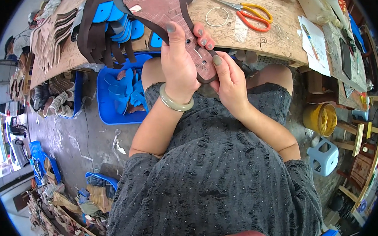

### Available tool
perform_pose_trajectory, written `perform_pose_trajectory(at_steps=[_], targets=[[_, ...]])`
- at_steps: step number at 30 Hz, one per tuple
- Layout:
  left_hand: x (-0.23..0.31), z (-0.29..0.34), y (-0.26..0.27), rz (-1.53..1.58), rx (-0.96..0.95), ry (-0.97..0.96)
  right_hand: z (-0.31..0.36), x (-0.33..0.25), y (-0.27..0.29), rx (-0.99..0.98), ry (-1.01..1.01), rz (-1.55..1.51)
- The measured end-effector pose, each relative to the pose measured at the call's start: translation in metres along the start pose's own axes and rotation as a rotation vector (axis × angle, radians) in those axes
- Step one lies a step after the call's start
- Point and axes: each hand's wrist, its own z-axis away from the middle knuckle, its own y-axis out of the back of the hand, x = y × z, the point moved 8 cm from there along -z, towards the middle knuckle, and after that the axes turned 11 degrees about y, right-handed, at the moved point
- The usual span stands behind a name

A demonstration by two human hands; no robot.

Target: Manually assembling and inspecting shoe sole components at a workbench.

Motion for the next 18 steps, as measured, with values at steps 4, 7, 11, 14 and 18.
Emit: perform_pose_trajectory(at_steps=[4,7,11,14,18], targets=[[-0.011,0.001,0.014,-0.037,-0.039,0.118,0.006,0.009,-0.005,-0.072,-0.139,-0.195],[0.006,-0.003,0.011,-0.080,-0.070,0.072,0.006,0.010,-0.003,-0.104,-0.149,-0.183],[0.019,-0.010,0.011,-0.009,-0.120,-0.005,0.011,0.018,0.009,-0.139,-0.170,-0.136],[0.017,-0.010,0.013,-0.026,-0.064,0.036,0.002,0.021,0.022,-0.264,-0.179,-0.072],[0.010,-0.006,0.010,-0.088,-0.068,0.057,-0.035,-0.004,0.030,-0.143,-0.023,-0.100]])
